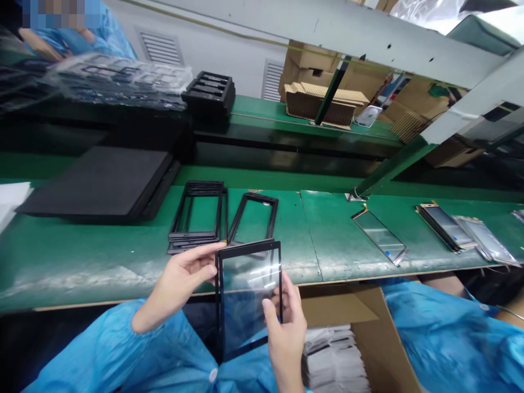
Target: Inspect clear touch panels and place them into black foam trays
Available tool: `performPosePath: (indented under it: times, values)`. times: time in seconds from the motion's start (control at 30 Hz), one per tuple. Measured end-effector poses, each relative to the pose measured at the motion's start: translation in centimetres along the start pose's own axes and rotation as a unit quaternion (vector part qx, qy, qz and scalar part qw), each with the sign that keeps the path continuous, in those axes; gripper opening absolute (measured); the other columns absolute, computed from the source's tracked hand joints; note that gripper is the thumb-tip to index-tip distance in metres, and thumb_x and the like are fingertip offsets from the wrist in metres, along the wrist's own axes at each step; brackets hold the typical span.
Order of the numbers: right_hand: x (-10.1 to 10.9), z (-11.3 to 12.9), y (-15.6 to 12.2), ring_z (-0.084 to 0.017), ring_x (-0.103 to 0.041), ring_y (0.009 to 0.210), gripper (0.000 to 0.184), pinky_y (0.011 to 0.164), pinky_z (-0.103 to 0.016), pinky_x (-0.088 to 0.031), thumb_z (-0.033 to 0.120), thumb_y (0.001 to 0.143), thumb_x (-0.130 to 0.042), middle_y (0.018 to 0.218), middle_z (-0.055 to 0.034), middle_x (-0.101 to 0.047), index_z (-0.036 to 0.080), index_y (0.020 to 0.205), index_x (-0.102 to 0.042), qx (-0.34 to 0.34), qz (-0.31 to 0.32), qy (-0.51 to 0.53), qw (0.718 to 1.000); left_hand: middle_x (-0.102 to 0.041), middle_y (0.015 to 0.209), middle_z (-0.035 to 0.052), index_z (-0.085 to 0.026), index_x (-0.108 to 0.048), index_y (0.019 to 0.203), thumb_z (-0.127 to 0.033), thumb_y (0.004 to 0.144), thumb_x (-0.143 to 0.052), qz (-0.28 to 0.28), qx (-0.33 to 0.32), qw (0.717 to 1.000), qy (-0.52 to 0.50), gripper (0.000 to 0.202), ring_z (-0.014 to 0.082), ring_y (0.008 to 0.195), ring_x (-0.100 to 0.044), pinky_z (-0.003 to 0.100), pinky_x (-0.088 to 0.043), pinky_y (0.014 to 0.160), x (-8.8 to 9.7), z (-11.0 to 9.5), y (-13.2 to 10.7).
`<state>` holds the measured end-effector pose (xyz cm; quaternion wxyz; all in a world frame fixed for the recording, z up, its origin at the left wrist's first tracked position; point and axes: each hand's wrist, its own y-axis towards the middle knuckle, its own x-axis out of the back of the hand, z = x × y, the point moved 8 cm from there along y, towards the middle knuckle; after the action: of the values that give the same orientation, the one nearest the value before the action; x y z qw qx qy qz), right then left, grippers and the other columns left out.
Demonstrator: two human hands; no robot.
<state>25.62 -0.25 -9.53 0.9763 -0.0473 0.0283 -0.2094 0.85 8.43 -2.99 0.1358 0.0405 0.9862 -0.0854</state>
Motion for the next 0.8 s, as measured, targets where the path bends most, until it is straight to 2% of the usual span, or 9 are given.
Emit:
performPosePath:
  times: [0.17, 0.4, 0.5, 0.67, 0.8]
  values:
    - [-0.3, -0.2, -0.2, -0.025, -0.069, 0.118, 0.063, 0.100, -0.036, -0.058, 0.039, 0.087, -0.082, 0.148, -0.0115, -0.063, 0.026, 0.147, -0.064, -0.013, 0.005, -0.017, 1.000, -0.077, 0.087, 0.0068, -0.020, -0.081, 0.124, -0.032, 0.078, -0.091, 0.008, 0.024, 1.000, -0.016, 0.048, 0.0176, 0.074, -0.071, 0.025, -0.063, 0.064, 0.1, 1.1, 0.0]
    - [-0.8, -0.2, -0.3, -0.023, -0.070, 0.105, 0.064, 0.085, -0.033, -0.061, 0.042, 0.088, -0.081, 0.131, -0.0108, -0.069, 0.027, 0.148, -0.062, -0.035, 0.017, -0.031, 0.999, -0.075, 0.089, 0.0056, -0.022, -0.078, 0.130, -0.035, 0.081, -0.090, 0.003, 0.048, 0.999, -0.022, 0.052, 0.0176, 0.075, -0.070, 0.025, -0.064, 0.063, 0.4, 2.3, 0.1]
    - [-1.0, 0.1, -0.2, -0.022, -0.069, 0.099, 0.065, 0.086, -0.033, -0.061, 0.043, 0.088, -0.081, 0.125, -0.0101, -0.070, 0.026, 0.148, -0.062, -0.034, 0.018, -0.036, 0.999, -0.076, 0.093, 0.0070, -0.022, -0.077, 0.131, -0.035, 0.080, -0.090, -0.002, 0.059, 0.998, -0.030, 0.055, 0.0189, 0.077, -0.073, 0.024, -0.063, 0.060, 0.4, 2.6, 0.2]
    - [-1.2, 0.4, -0.3, -0.020, -0.068, 0.105, 0.060, 0.090, -0.030, -0.060, 0.042, 0.091, -0.079, 0.132, -0.0094, -0.067, 0.028, 0.147, -0.063, -0.026, 0.021, -0.047, 0.998, -0.080, 0.099, 0.0090, -0.022, -0.076, 0.132, -0.034, 0.080, -0.090, -0.013, 0.057, 0.998, -0.031, 0.056, 0.0222, 0.085, -0.078, 0.022, -0.063, 0.059, 0.6, 2.7, 0.2]
    - [-1.2, 0.6, -0.3, -0.022, -0.070, 0.104, 0.061, 0.090, -0.033, -0.060, 0.043, 0.091, -0.078, 0.128, -0.0106, -0.068, 0.027, 0.148, -0.063, -0.028, 0.015, -0.058, 0.998, -0.082, 0.103, 0.0103, -0.022, -0.075, 0.134, -0.035, 0.082, -0.089, -0.013, 0.058, 0.998, -0.023, 0.055, 0.0239, 0.090, -0.079, 0.021, -0.064, 0.060, 0.5, 2.8, 0.0]
